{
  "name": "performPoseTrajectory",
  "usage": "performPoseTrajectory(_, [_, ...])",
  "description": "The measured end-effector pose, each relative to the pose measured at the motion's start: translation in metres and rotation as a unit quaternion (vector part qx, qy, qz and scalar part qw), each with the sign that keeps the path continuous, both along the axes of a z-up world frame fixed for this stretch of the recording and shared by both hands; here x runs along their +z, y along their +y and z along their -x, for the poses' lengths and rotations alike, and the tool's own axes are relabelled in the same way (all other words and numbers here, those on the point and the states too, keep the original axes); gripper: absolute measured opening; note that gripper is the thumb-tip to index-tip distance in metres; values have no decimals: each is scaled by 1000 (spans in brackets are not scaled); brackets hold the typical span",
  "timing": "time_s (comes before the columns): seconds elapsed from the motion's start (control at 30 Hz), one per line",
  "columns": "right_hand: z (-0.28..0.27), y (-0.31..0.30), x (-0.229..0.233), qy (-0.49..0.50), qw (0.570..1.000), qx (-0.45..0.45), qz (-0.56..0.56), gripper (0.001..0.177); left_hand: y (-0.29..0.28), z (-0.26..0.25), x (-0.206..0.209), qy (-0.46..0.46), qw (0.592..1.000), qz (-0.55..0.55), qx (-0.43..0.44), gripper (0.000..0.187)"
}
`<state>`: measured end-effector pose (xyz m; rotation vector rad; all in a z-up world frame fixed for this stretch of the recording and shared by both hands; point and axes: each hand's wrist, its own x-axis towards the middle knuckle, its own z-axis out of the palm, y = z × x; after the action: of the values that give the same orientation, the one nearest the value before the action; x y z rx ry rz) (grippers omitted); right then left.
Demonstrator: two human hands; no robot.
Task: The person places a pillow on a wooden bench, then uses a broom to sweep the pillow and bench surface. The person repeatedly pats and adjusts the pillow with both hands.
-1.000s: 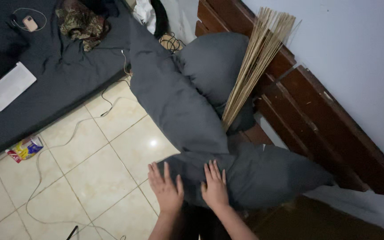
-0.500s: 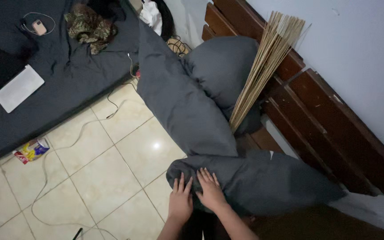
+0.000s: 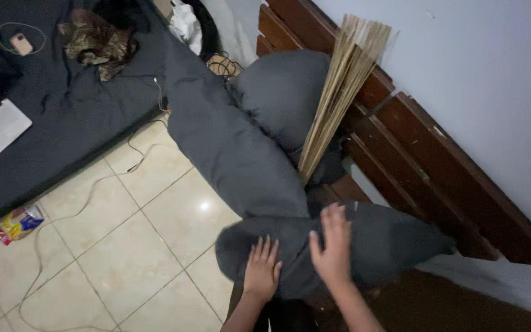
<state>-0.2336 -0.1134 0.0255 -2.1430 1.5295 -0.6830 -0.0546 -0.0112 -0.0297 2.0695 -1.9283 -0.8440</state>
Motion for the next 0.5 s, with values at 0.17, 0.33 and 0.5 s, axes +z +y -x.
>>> performPoseTrajectory(0.17, [72, -24, -19, 97, 986, -77, 108, 63, -27, 35, 25, 47, 989, 91, 104, 58])
performPoseTrajectory(0.33, [92, -11, -68, 231, 952, 91, -181, 71, -61, 98, 68, 163, 973, 163, 1, 62])
performPoseTrajectory(0.5, [101, -40, 8, 20, 997, -56, 45, 57, -82, 120, 15, 27, 995, 91, -7, 75])
